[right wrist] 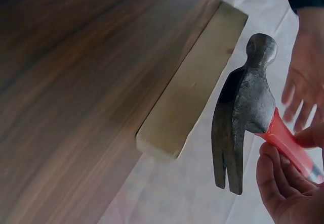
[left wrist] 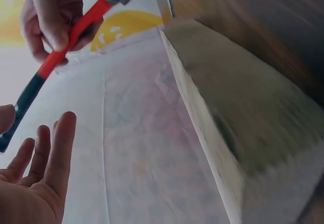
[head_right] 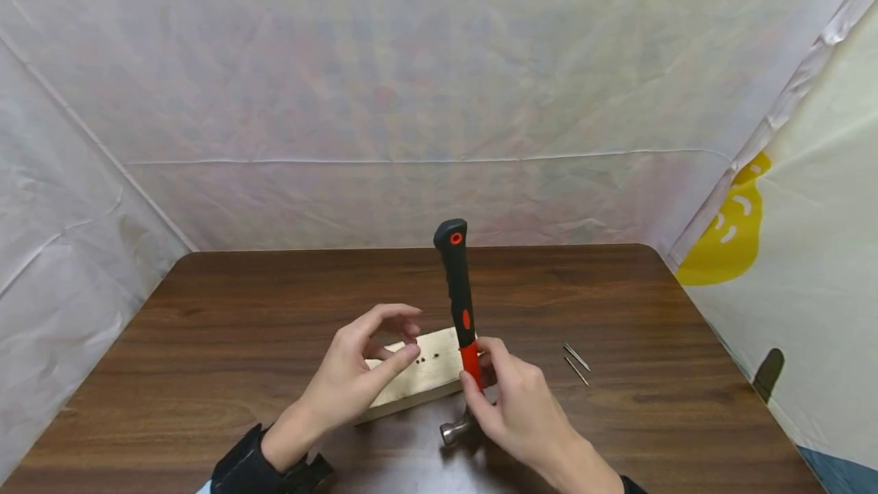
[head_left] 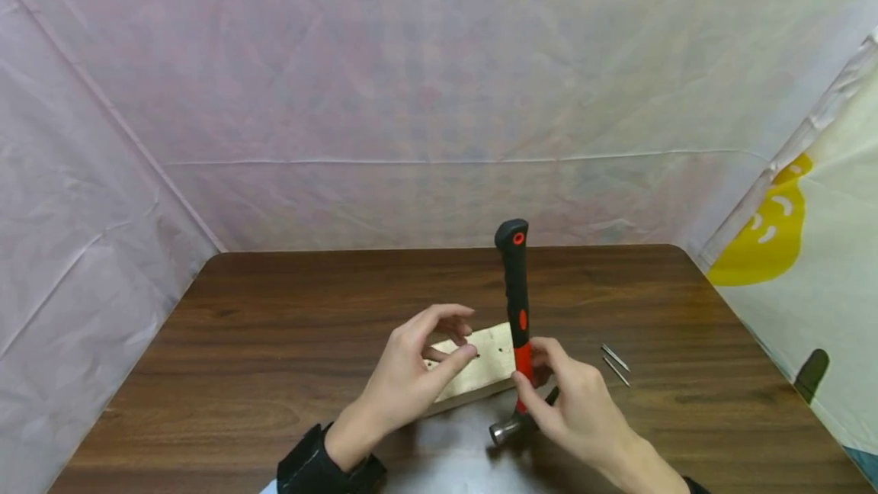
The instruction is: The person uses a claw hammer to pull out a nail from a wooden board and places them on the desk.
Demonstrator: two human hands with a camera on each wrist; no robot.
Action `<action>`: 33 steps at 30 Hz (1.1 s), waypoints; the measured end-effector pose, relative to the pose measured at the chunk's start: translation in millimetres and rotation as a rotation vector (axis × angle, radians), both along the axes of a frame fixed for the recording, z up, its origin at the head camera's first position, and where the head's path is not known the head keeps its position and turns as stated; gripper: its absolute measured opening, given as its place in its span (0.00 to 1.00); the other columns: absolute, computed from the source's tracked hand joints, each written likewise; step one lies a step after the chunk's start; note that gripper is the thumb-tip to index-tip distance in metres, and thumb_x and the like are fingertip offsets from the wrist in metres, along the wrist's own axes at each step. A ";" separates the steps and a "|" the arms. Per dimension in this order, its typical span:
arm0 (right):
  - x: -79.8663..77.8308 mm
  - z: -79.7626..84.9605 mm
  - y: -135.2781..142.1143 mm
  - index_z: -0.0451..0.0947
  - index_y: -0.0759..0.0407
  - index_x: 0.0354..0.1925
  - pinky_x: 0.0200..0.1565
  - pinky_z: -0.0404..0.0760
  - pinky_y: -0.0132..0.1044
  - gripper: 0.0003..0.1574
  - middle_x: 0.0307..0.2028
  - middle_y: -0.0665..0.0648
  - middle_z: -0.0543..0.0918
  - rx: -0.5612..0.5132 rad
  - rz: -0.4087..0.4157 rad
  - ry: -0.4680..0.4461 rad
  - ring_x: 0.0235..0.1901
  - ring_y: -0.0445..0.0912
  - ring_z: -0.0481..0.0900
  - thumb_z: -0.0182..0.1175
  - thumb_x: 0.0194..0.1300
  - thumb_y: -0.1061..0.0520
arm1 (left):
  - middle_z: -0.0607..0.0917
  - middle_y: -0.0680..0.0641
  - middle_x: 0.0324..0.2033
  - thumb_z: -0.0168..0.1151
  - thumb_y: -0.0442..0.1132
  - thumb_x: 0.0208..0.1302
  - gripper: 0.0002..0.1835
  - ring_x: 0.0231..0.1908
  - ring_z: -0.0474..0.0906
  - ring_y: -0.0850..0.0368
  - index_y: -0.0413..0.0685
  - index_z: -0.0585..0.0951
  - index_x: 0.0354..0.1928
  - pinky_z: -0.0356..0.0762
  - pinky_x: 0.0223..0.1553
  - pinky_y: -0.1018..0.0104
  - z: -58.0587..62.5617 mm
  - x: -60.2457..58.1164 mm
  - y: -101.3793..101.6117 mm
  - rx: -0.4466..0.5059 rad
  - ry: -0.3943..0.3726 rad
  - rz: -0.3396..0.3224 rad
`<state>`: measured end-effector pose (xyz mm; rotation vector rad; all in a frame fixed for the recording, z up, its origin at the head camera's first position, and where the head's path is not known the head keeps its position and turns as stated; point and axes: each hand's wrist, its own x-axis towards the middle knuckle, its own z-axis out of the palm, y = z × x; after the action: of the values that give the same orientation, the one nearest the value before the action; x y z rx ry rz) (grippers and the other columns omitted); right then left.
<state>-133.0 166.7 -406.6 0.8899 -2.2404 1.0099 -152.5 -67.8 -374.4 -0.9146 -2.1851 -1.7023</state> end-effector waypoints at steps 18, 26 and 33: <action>-6.1 -12.2 43.6 0.73 0.64 0.43 0.22 0.72 0.19 0.20 0.26 0.40 0.78 0.084 -0.193 -0.111 0.20 0.28 0.73 0.68 0.52 0.70 | 0.80 0.59 0.44 0.67 0.35 0.65 0.13 0.42 0.79 0.61 0.52 0.81 0.50 0.79 0.40 0.64 -15.5 -12.4 -55.5 -0.164 0.027 0.227; -10.3 -15.4 52.0 0.73 0.60 0.40 0.20 0.70 0.19 0.19 0.22 0.38 0.76 0.116 -0.268 -0.171 0.18 0.27 0.72 0.68 0.51 0.70 | 0.79 0.63 0.43 0.67 0.36 0.65 0.13 0.43 0.79 0.58 0.56 0.81 0.50 0.77 0.44 0.62 -16.1 -12.1 -68.0 -0.211 0.025 0.284; -17.1 -12.1 54.5 0.72 0.61 0.38 0.17 0.70 0.23 0.16 0.20 0.40 0.74 0.180 -0.313 -0.305 0.16 0.29 0.72 0.67 0.52 0.68 | 0.80 0.58 0.43 0.68 0.35 0.64 0.12 0.43 0.80 0.56 0.54 0.81 0.48 0.77 0.43 0.63 -18.4 -13.2 -70.4 -0.220 0.036 0.287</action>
<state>-150.1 221.2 -418.8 0.4529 -2.6559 0.8530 -165.6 -138.2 -392.8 -0.6325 -2.3782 -1.3261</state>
